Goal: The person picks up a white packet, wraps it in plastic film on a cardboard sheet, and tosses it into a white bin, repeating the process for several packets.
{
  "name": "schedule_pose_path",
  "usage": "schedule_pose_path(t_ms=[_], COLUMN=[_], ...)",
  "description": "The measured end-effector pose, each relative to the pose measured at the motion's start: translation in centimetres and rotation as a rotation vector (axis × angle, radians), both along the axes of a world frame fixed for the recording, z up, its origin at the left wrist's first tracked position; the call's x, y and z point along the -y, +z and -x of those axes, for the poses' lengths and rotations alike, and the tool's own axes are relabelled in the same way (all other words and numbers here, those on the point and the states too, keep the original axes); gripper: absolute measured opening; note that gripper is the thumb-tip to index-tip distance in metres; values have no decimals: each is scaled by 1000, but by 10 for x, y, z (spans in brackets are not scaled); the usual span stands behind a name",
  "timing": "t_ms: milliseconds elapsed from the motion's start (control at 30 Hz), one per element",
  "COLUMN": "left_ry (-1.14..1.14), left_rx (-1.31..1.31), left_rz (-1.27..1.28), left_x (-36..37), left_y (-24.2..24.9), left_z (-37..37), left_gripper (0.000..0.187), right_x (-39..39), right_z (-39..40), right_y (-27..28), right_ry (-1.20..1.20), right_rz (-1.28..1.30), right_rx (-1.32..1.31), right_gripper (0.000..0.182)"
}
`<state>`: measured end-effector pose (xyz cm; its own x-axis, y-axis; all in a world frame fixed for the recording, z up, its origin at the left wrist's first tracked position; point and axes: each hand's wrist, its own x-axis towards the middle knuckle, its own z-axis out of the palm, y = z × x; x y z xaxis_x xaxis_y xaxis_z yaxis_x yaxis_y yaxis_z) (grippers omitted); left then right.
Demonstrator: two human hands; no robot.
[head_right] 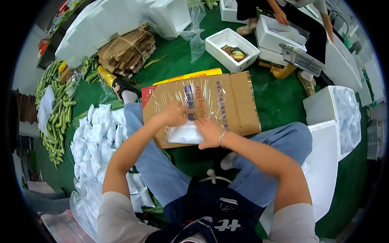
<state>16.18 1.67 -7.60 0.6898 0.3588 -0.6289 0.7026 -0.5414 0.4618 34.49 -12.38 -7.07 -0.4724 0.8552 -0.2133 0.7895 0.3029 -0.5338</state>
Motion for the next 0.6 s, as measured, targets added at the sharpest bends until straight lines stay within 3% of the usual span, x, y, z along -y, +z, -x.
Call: schedule_pose_path(t_ms=[67, 133, 167, 233, 267, 333, 367, 400, 467, 533, 567, 600], left_ry=[22, 126, 53, 88, 123, 132, 174, 222, 207, 328, 321, 563], left_rx=[456, 242, 376, 459, 540, 610, 517, 428, 489, 395, 395, 658], left_rz=[-947, -554, -753, -817, -880, -937, -826, -711, -710, -459, -466, -105], left_x=[18, 38, 50, 41, 35, 10, 1, -2, -3, 1, 10, 27], left_y=[24, 45, 28, 12, 3, -9, -7, -5, -2, 4, -4, -25], left_z=[4, -1, 1, -5, -6, -9, -12, -15, -18, -18, -19, -20], left_gripper=[59, 66, 66, 65, 65, 66, 62, 59, 63, 54, 54, 53], right_x=[-50, -100, -120, -148, -149, -145, -154, -156, -161, -160, -163, -160], right_z=[-14, -26, -31, -30, -25, -9, -6, -8, -12, -10, -8, -7], right_y=[-8, -6, -13, -22, -22, -19, -31, -43, -53, -82, -108, -121], right_ry=[87, 272, 271, 84, 88, -147, -133, -135, -172, -216, -172, -125], right_rz=[67, 551, 549, 951, 951, 781, 631, 641, 720, 695, 767, 841], right_rx=[4, 50, 53, -615, -613, -827, -647, -645, -493, -504, -610, -712], right_gripper=[84, 67, 67, 54, 54, 60, 72, 72, 72, 73, 73, 72])
